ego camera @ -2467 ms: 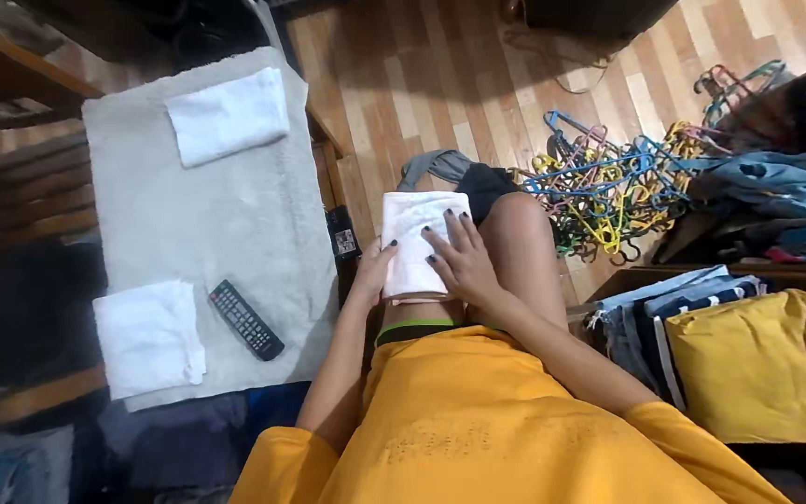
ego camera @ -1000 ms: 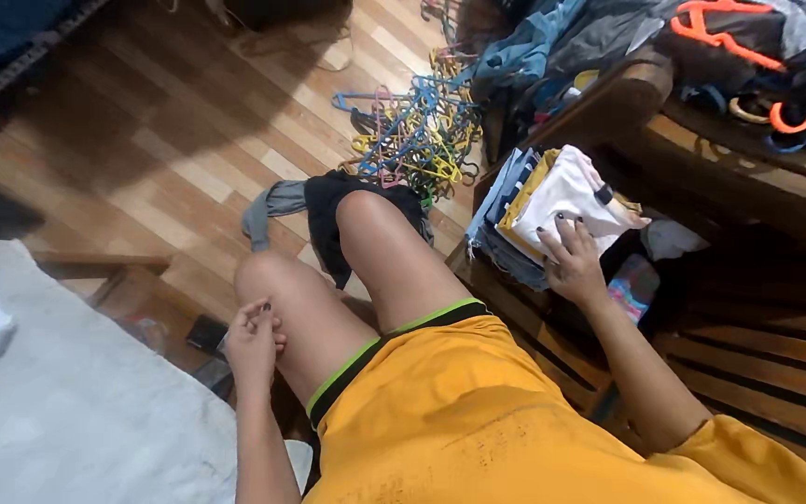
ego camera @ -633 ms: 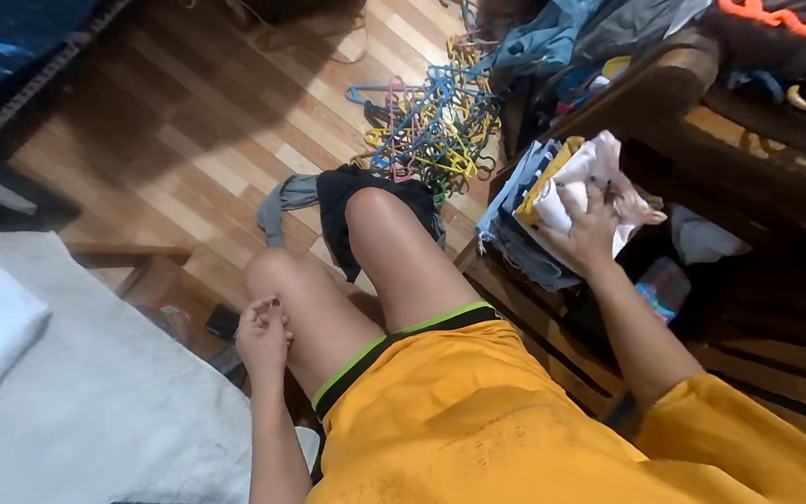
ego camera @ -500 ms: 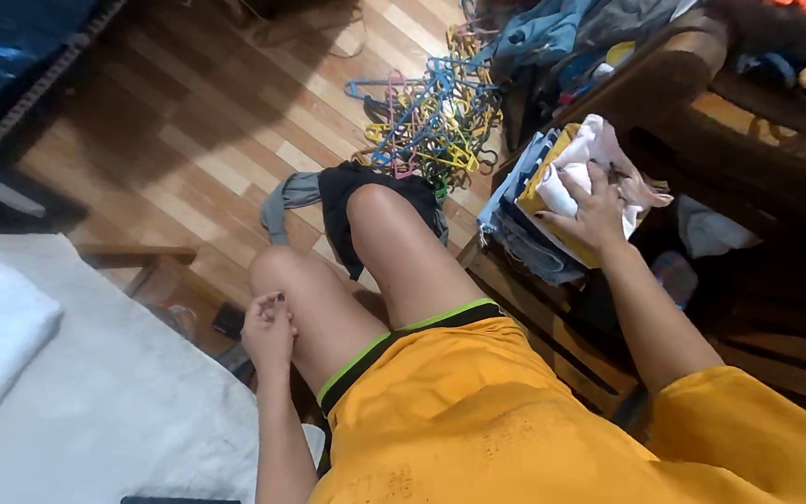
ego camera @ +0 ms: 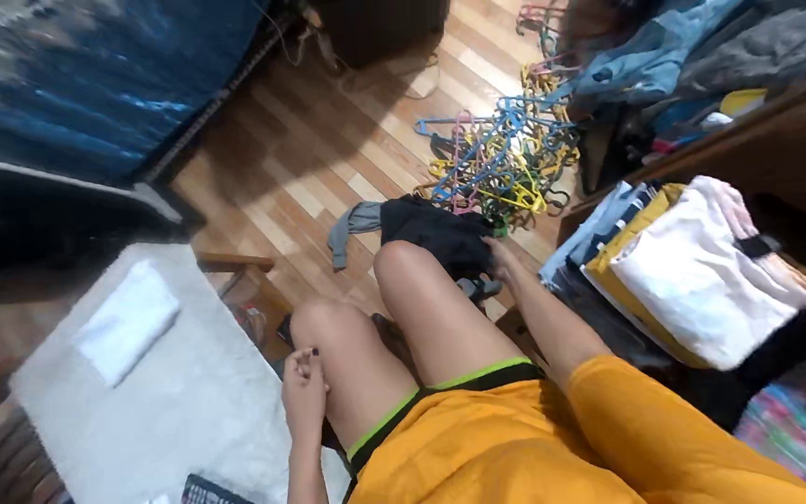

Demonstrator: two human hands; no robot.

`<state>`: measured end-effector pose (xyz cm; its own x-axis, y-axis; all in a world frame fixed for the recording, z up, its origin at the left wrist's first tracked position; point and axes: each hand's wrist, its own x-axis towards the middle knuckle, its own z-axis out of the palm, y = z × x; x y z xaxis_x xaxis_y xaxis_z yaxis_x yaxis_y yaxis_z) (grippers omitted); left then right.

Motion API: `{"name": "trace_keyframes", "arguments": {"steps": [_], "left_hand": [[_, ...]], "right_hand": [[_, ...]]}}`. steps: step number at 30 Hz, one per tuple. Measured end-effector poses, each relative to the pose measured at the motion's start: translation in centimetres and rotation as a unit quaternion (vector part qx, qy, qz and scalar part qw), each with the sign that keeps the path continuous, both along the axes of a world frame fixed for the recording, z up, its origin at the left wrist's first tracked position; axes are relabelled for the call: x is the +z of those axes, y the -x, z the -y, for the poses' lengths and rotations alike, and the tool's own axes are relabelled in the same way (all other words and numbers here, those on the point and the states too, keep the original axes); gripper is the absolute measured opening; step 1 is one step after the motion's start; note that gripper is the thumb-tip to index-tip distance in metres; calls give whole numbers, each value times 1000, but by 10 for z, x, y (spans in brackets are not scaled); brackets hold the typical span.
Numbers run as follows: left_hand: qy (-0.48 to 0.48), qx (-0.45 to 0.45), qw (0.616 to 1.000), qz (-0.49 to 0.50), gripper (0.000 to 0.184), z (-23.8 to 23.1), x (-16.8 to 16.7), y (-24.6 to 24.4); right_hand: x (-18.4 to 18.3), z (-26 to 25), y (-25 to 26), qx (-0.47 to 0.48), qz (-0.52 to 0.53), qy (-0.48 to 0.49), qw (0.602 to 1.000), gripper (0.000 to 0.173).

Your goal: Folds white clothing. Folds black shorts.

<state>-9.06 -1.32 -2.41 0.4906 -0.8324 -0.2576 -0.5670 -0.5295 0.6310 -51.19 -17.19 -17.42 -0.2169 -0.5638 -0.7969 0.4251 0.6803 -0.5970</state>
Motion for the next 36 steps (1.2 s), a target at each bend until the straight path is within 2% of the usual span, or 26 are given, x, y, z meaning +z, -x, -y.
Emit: {"name": "trace_keyframes", "arguments": {"steps": [1,3,6,7,9,11,14,17,18,20,22,24,25,27,29,30,32,34,36], "left_hand": [[-6,4,1000,11,29,-6,0,-1],[-24,11,999,25,31,-17,-2,-5],[-37,25,999,25,32,-27,-3,-9],[-38,29,999,25,32,-27,-3,-11],[-43,24,999,19,33,-22,-3,-9],[-66,3,998,11,31,-16,4,0],[-98,-81,992,3,29,-9,8,9],[-114,-143,983,-9,29,-7,3,14],[-117,-150,982,-11,28,-6,2,15],[-111,-155,981,-21,26,-1,3,21],[-88,-166,982,-16,27,8,7,30],[-25,-195,979,47,33,21,18,42],[25,-217,971,102,38,30,25,48],[115,-258,938,203,49,50,47,60],[218,-300,894,249,45,69,68,71],[254,-331,872,255,43,75,80,76],[276,-418,825,261,51,81,92,86],[244,-527,769,268,60,83,87,101],[188,-631,711,246,61,87,66,118]], "right_hand": [[-14,1,-8,-46,49,-69,995,52],[-29,0,-15,-86,89,-122,985,53],[-75,19,-16,-121,53,-104,986,34],[-76,30,-19,-119,26,-94,988,31],[-61,49,-23,-103,-25,-108,988,35],[-59,32,-19,-95,-17,-133,986,46],[-78,-8,-12,-83,48,-126,987,46],[-104,-13,-7,-78,156,-102,979,49],[-104,-9,-11,-68,158,-86,981,48],[-78,10,-20,-57,80,-28,995,39],[-34,42,-26,-24,-21,112,993,34],[23,66,-34,93,-86,272,954,33],[51,70,-42,175,-117,335,919,34],[102,55,-66,355,-167,425,816,34],[146,15,-93,503,-189,496,682,34],[163,-12,-104,548,-197,520,625,32],[178,-63,-116,606,-216,540,543,31],[174,-102,-116,644,-210,530,509,30],[167,-126,-115,662,-228,516,493,29]]}}
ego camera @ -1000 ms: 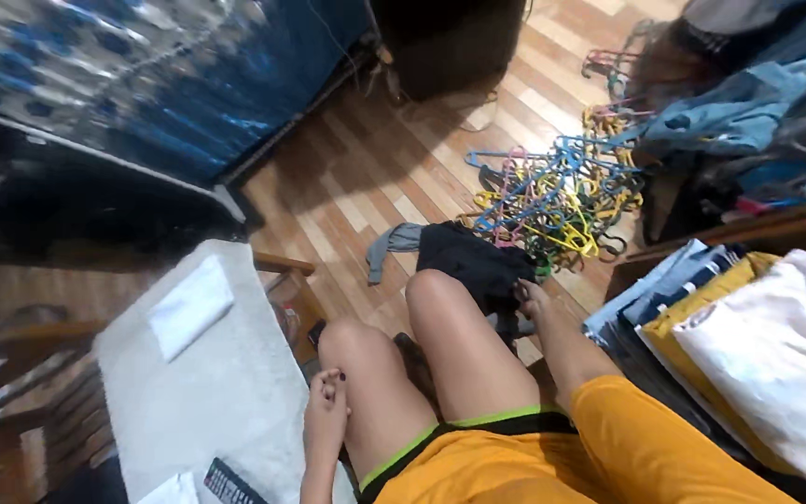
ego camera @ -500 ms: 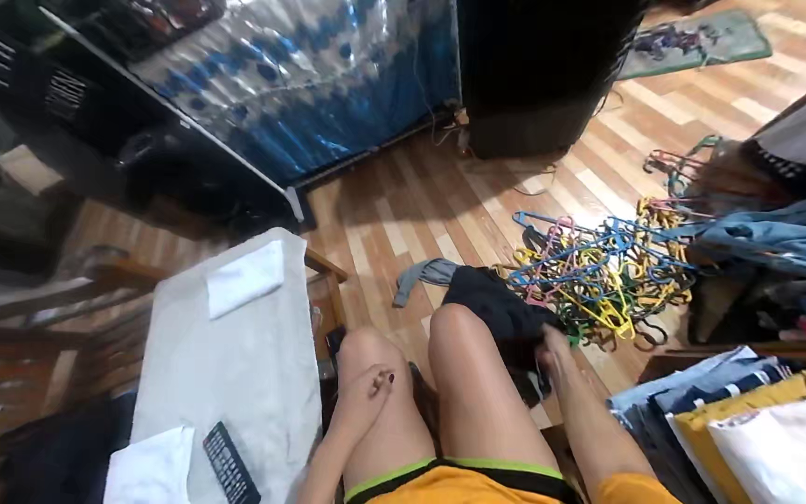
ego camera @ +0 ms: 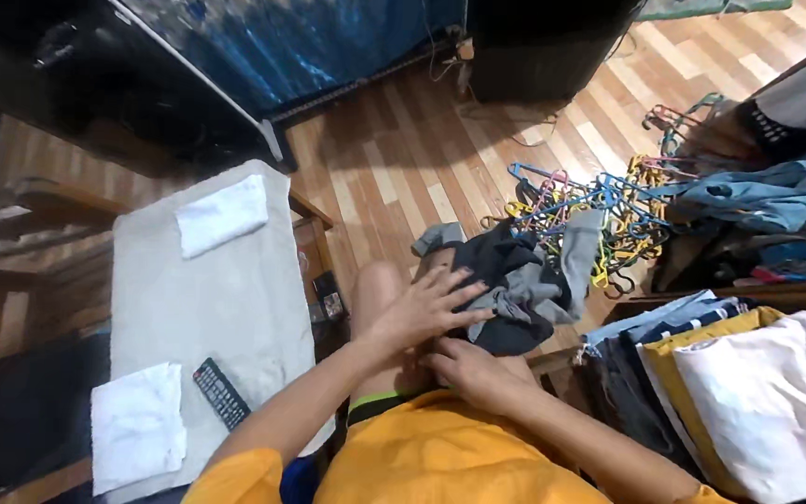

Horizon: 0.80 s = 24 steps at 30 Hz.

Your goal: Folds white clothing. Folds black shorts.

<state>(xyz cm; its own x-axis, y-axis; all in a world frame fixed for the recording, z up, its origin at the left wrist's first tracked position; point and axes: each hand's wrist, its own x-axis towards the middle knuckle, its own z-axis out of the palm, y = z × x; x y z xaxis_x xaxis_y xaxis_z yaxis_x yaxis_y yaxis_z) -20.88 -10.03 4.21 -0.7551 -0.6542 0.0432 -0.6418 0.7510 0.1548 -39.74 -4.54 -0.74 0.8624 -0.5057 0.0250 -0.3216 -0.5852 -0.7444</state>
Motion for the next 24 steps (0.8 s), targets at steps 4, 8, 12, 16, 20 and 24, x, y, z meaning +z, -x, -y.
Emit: {"name": "trace_keyframes", "arguments": {"steps": [4,8,12,16,20,24], "left_hand": [[-80,-79,992,63,50,43,-33,36],[-11,-128,981,145,19,74,-17,68],[-15,-105,992,72,12,118,5,53],[61,-21,998,-2,20,164,60,42],[103,61,993,15,20,193,132,7],[58,292,953,63,32,188,193,-69]], "right_hand": [[2,-12,6,-34,6,-4,999,33],[25,-9,29,-131,8,4,991,36],[64,33,86,-349,-42,150,924,34],[106,81,150,-455,-96,236,853,26],[151,114,172,-498,-109,264,819,30],[156,163,195,-529,21,177,829,42]]}}
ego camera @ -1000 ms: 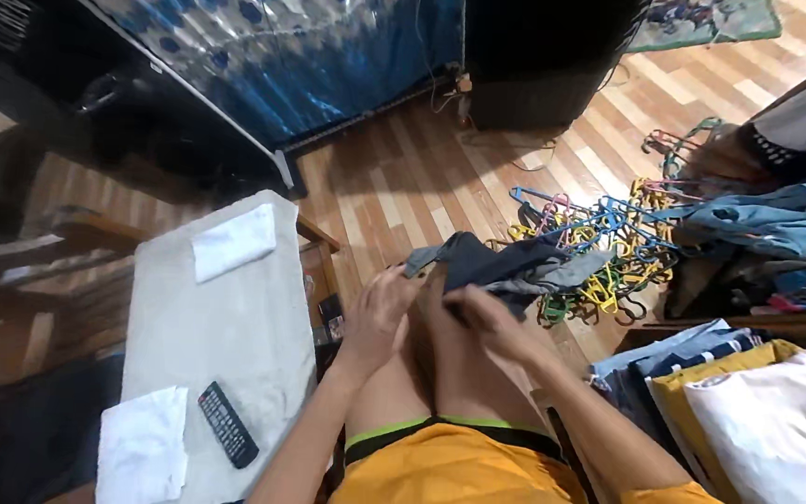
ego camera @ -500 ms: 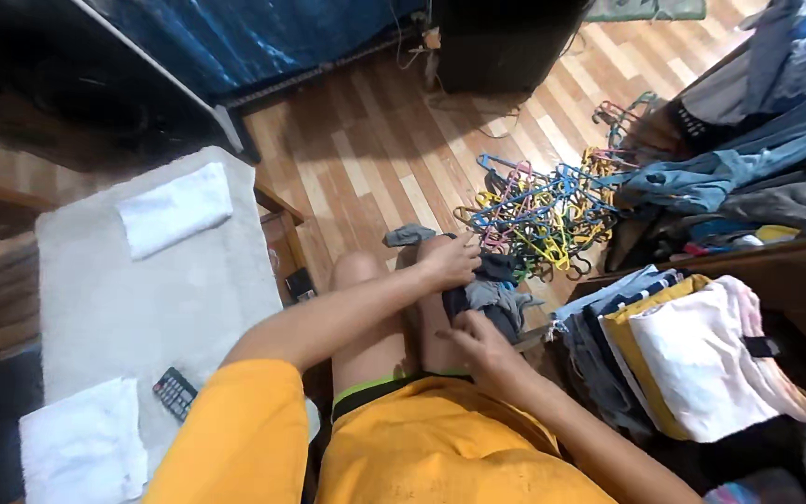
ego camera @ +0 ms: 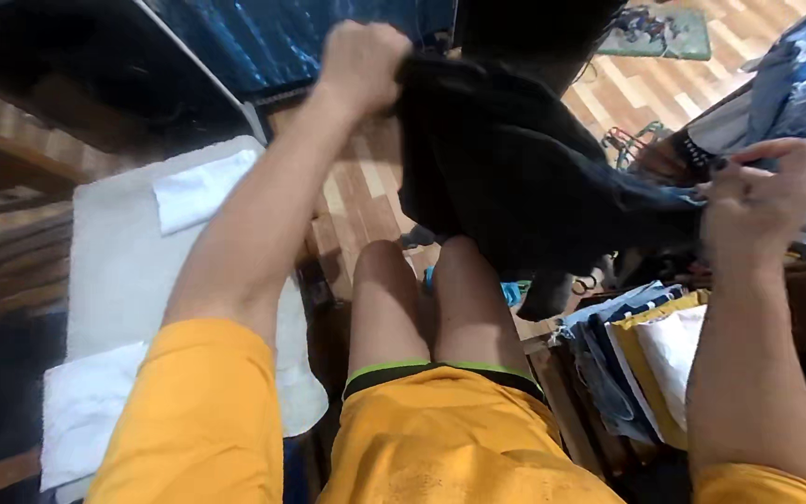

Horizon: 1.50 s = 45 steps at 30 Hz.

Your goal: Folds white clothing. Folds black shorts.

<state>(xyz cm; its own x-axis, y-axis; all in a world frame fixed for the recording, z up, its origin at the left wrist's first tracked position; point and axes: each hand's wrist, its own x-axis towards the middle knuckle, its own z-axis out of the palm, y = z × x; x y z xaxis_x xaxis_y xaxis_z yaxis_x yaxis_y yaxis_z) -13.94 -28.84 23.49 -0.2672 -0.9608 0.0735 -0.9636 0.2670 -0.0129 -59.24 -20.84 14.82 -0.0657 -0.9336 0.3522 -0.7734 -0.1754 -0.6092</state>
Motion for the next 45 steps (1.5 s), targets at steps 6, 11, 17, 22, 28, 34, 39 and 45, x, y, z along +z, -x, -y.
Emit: {"name": "trace_keyframes", "arguments": {"steps": [6,11,17,22,28,34,39,45], "left_hand": [[3,100,994,-44,38,-67,38,-67],[-8,-208,973,100,28,-81,35,-16],[-91,-45,971,216,13,-107,107,-24],[-67,133,969,198,19,-131,111,-117],[-22,237,964,117,21,-131,76,-177],[3,219,976,-10,25,-110,52,-187],[21,208,971,-116,30,-99,35,-181],[59,201,941,-267,29,-99,28,-177]], "right_hand": [[-9,-7,-74,209,31,-68,975,70],[-44,-2,-232,392,236,-50,888,107],[-107,17,-313,361,96,-234,898,26],[-139,77,-254,234,-51,-233,943,30],[-53,143,-160,119,-102,-127,979,26],[23,158,-100,34,-69,-67,995,30],[0,182,-36,5,121,-66,990,38],[-6,168,-15,-28,343,-75,936,22]]}}
